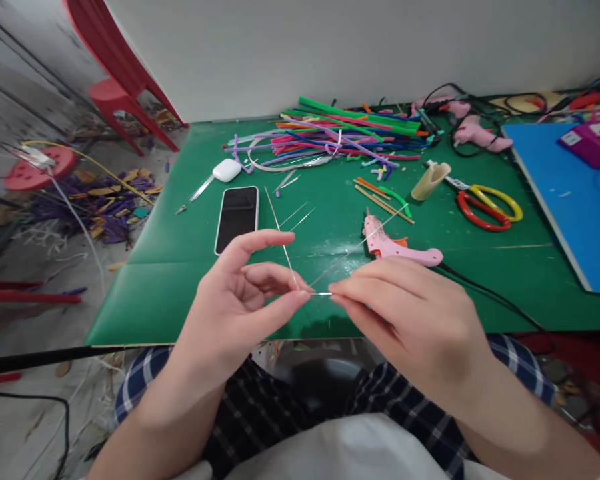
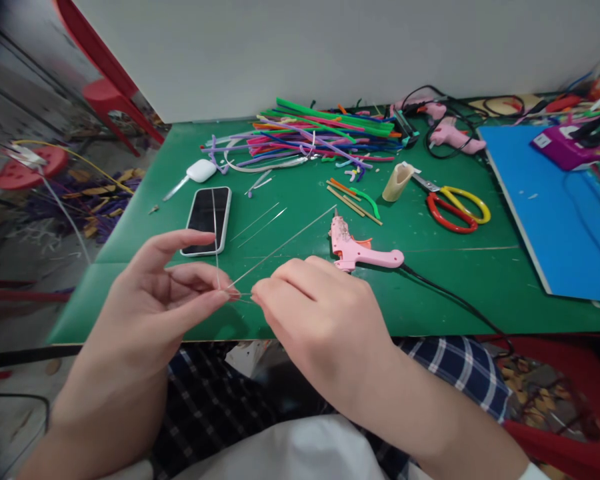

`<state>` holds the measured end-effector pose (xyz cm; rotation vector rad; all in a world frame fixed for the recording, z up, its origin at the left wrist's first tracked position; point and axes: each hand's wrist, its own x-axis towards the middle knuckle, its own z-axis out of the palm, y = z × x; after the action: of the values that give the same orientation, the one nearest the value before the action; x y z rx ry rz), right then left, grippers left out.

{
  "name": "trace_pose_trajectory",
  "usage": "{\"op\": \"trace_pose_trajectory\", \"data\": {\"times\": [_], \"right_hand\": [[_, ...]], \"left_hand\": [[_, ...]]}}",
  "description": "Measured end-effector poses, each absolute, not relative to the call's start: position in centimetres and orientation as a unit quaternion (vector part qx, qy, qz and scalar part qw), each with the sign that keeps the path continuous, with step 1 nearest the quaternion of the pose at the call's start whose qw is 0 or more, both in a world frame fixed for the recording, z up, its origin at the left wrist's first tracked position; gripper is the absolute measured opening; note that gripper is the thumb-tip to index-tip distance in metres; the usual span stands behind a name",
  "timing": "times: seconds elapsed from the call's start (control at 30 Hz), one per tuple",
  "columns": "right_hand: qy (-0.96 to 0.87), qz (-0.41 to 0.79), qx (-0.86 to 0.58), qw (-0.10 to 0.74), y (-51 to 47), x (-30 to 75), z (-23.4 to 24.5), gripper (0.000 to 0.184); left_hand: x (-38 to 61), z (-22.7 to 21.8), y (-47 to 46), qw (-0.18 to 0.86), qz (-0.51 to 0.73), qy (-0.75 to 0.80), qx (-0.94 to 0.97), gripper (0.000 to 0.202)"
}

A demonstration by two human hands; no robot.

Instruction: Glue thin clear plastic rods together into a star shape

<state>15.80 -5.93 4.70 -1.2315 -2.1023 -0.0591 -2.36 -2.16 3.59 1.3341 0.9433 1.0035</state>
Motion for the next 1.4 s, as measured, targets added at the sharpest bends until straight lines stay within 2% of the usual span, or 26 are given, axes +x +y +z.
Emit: {"op": "trace_pose_trajectory", "data": {"times": [0.17,0.33,0.7,1.03,1.4], "right_hand": [[-0.809,0.017,-0.48,0.34,-6.0,15.8,4.8,0.017],[-0.805,0.008,-0.479,0.348,-6.0,15.7,4.6,0.019],[-0.803,-0.012,-0.478,0.355,-6.0,15.5,4.4,0.018],[-0.809,-0.003,-0.475,0.347,-5.9,15.8,4.7,0.019],[-0.811,-0.016,-0.47,0.348,-5.7,15.5,4.2,0.02]], "left_hand": [[-2.5,3.6,-2.4,0.559,0.424,0.414,0.58,0.041],[-2.4,3.3,-2.5,0.531,0.446,0.402,0.597,0.034],[-2.5,2.9,-2.5,0.561,0.454,0.399,0.565,0.03],[-2.8,3.2,-2.0,0.6,0.412,0.379,0.571,0.046],[-2.2,2.6,-2.3,0.575,0.449,0.395,0.558,0.039]]}}
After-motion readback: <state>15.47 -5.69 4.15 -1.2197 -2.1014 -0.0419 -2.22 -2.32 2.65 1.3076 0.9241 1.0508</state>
